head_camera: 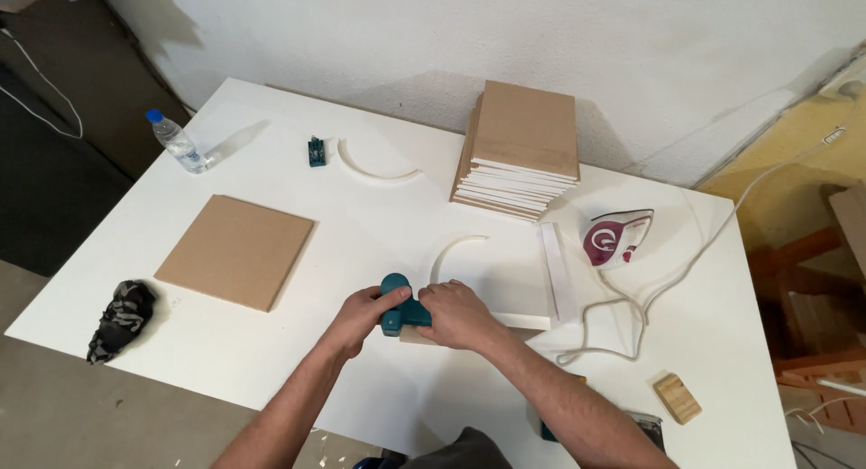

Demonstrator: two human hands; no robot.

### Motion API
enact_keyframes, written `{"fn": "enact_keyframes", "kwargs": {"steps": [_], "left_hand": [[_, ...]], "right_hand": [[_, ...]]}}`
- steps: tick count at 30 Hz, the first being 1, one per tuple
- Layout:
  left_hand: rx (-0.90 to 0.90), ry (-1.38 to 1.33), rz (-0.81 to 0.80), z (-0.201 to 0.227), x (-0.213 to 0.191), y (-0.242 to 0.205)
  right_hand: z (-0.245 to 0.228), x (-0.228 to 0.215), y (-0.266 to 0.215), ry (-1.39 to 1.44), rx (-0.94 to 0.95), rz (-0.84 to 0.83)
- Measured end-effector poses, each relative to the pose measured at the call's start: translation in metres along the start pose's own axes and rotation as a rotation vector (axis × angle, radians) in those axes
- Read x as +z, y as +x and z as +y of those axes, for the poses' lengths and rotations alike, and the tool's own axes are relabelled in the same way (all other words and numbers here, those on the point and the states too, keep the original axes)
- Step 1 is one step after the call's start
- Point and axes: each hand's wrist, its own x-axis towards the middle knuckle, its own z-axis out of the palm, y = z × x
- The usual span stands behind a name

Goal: The person places a white strip on a brown board and irons it with a clothes iron. They then use a small wooden block to press the strip, followed by a blue clamp to secure it. Finally, they sand the edges of the board with a sanding block and a sanding tool.

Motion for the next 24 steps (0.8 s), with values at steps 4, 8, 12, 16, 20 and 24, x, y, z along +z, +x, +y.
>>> {"fn": "enact_keyframes", "kwargs": {"steps": [4, 8, 12, 16, 20, 24], "left_hand": [[0.031, -0.055, 0.064, -0.04, -0.003, 0.034], [0.017, -0.113, 0.11, -0.043, 0.0, 0.032], [-0.017, -0.059, 0.043, 0.014, 0.013, -0.031], [-0.011, 0.064, 0.094, -0.019, 0.004, -0.021], [0.025, -0.035, 0.292, -0.029, -0.013, -0.047], [0.607, 0.286, 0.632, -0.033, -0.023, -0.101]], "right_hand": [[-0.003, -0.002, -0.001, -0.005, -0.008, -0.003], [-0.005, 0.0, -0.003, 0.001, -0.043, 0.029], [-0.001, 0.006, -0.002, 0.034, -0.035, 0.075], [-0.017, -0.026, -0.022, 0.074, -0.03, 0.074], [0.001, -0.01, -0.013, 0.347, -0.021, 0.206], [0.01, 0.006, -0.009, 0.302, -0.046, 0.295]]}}
